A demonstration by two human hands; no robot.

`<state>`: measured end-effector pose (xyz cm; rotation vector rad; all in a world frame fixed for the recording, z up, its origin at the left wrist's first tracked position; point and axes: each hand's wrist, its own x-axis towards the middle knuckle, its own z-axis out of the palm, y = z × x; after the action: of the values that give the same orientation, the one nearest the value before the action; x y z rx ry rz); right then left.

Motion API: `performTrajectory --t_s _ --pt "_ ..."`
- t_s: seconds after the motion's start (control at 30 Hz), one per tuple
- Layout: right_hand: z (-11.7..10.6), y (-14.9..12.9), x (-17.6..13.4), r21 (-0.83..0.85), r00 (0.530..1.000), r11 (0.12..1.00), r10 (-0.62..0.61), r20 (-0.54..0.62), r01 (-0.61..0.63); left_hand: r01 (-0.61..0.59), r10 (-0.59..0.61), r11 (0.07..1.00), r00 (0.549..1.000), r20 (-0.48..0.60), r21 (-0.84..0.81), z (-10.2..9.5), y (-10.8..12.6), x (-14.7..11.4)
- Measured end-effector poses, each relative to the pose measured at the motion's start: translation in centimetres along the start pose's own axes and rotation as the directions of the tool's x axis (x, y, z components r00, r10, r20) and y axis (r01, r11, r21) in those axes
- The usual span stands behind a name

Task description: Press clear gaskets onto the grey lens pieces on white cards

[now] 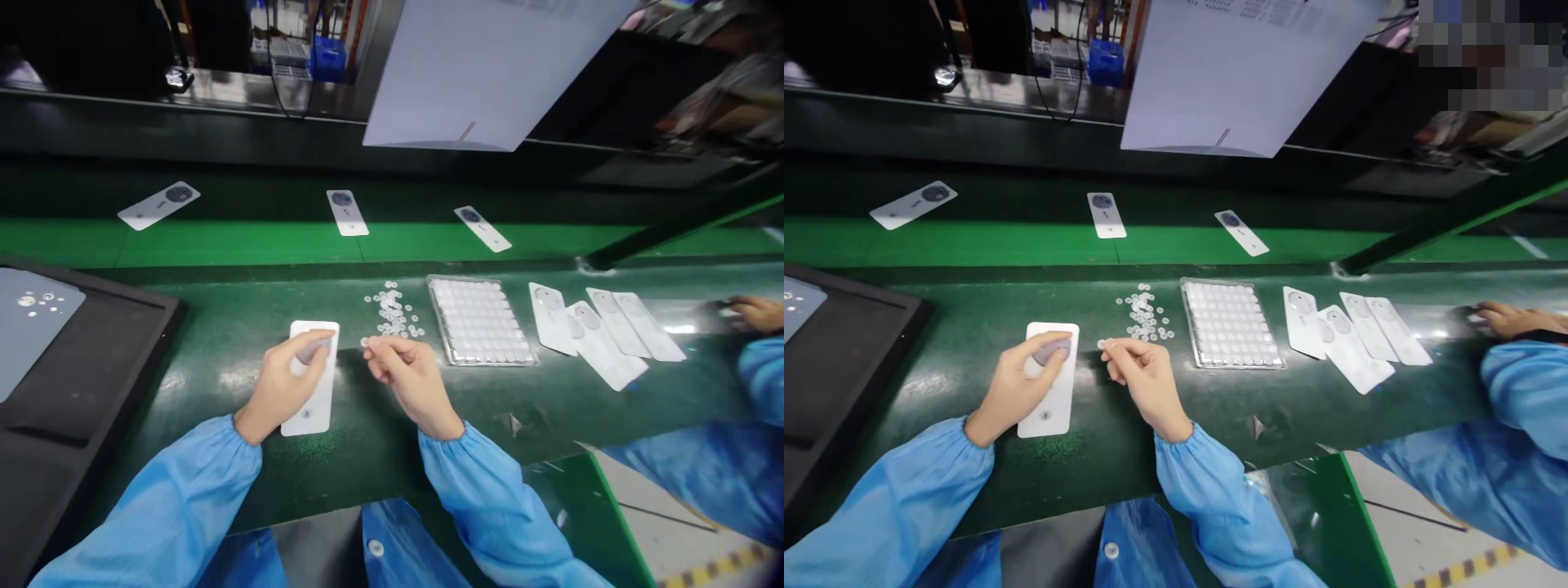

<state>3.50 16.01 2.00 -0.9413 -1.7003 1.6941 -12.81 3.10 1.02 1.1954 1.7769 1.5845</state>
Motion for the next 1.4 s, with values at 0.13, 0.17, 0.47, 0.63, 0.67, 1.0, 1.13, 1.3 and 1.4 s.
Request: performTrajectory --t_s 0.13,0.17,0.47,0.63,0.67,1.0,1.13,1.3,1.4 --pt "2.6 -0.9 -1.0 -0.003 0.992 1.0 0.028 0.119 -0.028 -0.093 0.093 0.995 0.996 0.008 -0.019 0.4 -0.1 -0.1" --pt "2.8 -1.2 -1.1 -0.021 0.989 0.999 0.03 0.144 -0.028 -0.103 0.104 0.994 0.995 0.01 -0.042 0.5 -0.2 -0.1" --pt "2.6 -0.7 -0.9 0.034 0.964 0.993 0.1 0.244 -0.112 -0.074 0.073 0.993 0.997 -0.017 -0.089 0.4 -0.8 0.0" --pt "2.6 -1.2 -0.7 -0.02 0.967 0.997 0.077 0.241 -0.074 -0.051 0.05 0.995 0.999 -0.016 -0.091 0.3 -0.9 0.0" --pt "2.7 -1.4 -0.7 -0.043 0.973 0.997 0.065 0.223 -0.057 -0.029 0.027 0.996 0.999 -0.018 -0.083 0.2 -0.8 0.0" --pt "4.0 -1.4 -0.9 -0.283 0.996 0.958 -0.019 0.091 0.044 0.181 -0.173 0.965 0.983 0.058 -0.19 -0.2 -0.1 -0.1" --pt "4.1 -1.4 -0.9 -0.295 0.996 0.954 -0.033 0.088 0.058 0.163 -0.156 0.972 0.986 0.053 -0.17 -0.1 0.0 -0.2" --pt "4.2 -1.4 -0.9 -0.318 0.995 0.945 -0.052 0.087 0.077 0.17 -0.161 0.966 0.985 0.06 -0.192 -0.1 0.0 -0.3" --pt "4.3 -1.4 -1.0 -0.348 0.996 0.934 -0.06 0.06 0.077 0.168 -0.153 0.964 0.984 0.087 -0.204 -0.2 0.0 -0.4"
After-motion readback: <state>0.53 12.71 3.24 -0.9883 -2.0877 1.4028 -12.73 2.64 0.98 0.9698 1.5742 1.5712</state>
